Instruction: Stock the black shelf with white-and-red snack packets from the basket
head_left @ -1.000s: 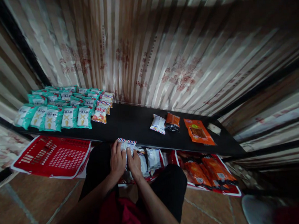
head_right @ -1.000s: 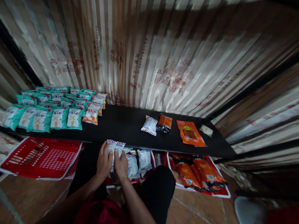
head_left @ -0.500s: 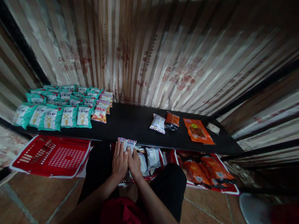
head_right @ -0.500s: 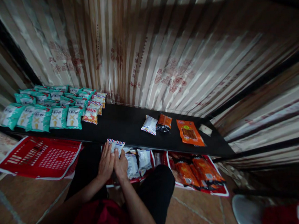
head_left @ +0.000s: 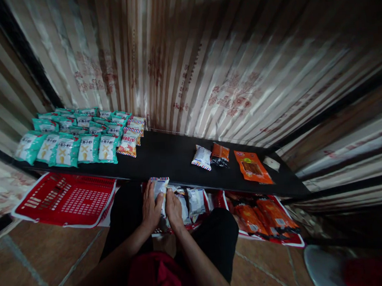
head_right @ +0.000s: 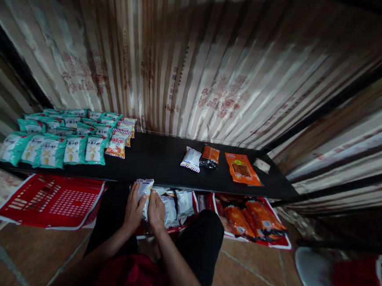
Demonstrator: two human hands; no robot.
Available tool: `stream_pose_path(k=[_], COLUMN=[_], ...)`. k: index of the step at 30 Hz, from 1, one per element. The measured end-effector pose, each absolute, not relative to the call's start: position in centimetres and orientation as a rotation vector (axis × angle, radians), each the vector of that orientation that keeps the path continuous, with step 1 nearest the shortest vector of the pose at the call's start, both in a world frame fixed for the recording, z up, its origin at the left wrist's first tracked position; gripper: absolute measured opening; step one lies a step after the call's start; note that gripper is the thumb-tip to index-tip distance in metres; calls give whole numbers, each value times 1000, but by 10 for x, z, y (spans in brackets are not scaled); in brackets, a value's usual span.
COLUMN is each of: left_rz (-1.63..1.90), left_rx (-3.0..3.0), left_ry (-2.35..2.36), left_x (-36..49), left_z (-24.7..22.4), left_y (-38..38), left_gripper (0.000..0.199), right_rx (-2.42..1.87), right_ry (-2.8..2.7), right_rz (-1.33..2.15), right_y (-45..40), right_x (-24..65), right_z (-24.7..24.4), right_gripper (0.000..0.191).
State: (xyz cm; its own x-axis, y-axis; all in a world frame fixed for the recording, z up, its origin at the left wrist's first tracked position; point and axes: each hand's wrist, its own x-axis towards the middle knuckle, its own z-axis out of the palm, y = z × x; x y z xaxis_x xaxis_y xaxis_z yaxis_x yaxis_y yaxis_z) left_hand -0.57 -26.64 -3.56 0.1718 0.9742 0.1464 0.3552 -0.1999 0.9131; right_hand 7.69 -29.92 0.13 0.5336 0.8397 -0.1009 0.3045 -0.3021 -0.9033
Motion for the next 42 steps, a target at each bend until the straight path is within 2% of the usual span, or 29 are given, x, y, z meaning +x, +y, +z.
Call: stream_pose_path(k=[13,28,42], left_rz=[1035,955,846], left_rx=[1518,1564,1219], left_ry=[1237,1337,1209], left_x=[-10,-21,-29], left_z=[-30,-18,-3], left_y=[-266,-265,-256], left_gripper=[55,52,48], right_rx=[-1768,-1830,-1803], right_ry=[-936,-1130,-1341], right_rz=[663,445,267], right_y=[-298,-296,-296], right_x=[68,61,55], right_z=[9,8,12], right_gripper=[41,41,28])
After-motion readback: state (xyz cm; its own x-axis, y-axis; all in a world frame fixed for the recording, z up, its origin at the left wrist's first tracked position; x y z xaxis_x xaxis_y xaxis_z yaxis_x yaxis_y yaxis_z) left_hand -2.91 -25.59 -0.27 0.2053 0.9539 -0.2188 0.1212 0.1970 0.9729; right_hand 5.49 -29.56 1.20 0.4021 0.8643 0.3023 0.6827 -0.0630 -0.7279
